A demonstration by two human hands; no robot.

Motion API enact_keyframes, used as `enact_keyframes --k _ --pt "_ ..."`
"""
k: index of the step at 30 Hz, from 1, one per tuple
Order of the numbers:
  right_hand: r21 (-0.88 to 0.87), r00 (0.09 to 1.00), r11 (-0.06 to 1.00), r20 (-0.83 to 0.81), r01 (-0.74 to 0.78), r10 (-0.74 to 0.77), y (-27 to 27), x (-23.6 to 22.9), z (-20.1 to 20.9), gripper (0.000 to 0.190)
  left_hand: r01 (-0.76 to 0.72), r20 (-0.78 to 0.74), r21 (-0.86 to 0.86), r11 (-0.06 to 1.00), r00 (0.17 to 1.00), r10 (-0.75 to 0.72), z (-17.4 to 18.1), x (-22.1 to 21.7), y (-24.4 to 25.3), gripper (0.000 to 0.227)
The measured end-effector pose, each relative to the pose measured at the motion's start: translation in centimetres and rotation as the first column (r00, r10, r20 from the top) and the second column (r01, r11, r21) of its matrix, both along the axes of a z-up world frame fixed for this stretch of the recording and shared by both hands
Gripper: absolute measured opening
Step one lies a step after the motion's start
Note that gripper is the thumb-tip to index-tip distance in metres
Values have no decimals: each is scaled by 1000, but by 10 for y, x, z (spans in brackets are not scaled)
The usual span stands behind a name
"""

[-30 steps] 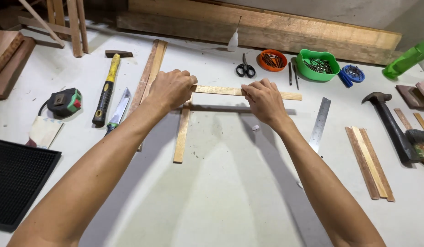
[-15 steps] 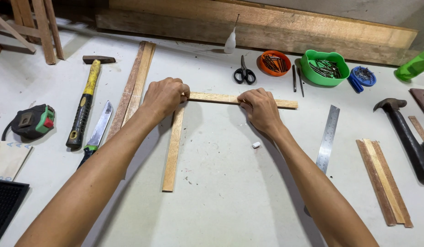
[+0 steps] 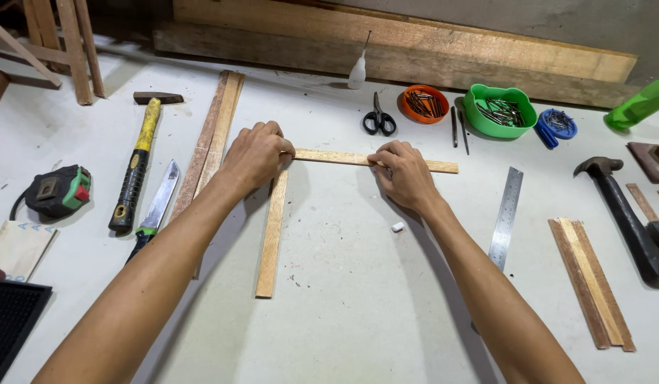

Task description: Building a small wooden frame by measuring, cutting, and nailing wooden strips.

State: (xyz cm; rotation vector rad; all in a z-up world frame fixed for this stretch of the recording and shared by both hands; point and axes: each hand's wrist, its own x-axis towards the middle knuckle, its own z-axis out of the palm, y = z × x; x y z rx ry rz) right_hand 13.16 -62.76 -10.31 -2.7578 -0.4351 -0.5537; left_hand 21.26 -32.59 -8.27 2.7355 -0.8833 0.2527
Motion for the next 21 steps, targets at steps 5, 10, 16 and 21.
enact_keyframes --k 5,10,16,21 --pt "-28 999 999 25 -34 35 16 -3 8 19 -14 -8 -53 998 1000 13 6 -25 9 16" --pt "-24 991 993 57 -116 117 55 -16 17 21 -53 -7 -68 996 999 52 17 -60 27 21" --pt "-22 980 980 -14 -197 196 99 -25 12 24 -147 -72 -92 985 987 140 15 -87 45 23" --pt "12 958 959 -35 -284 284 126 -29 6 22 -185 -138 -214 959 978 157 -3 -103 54 32"
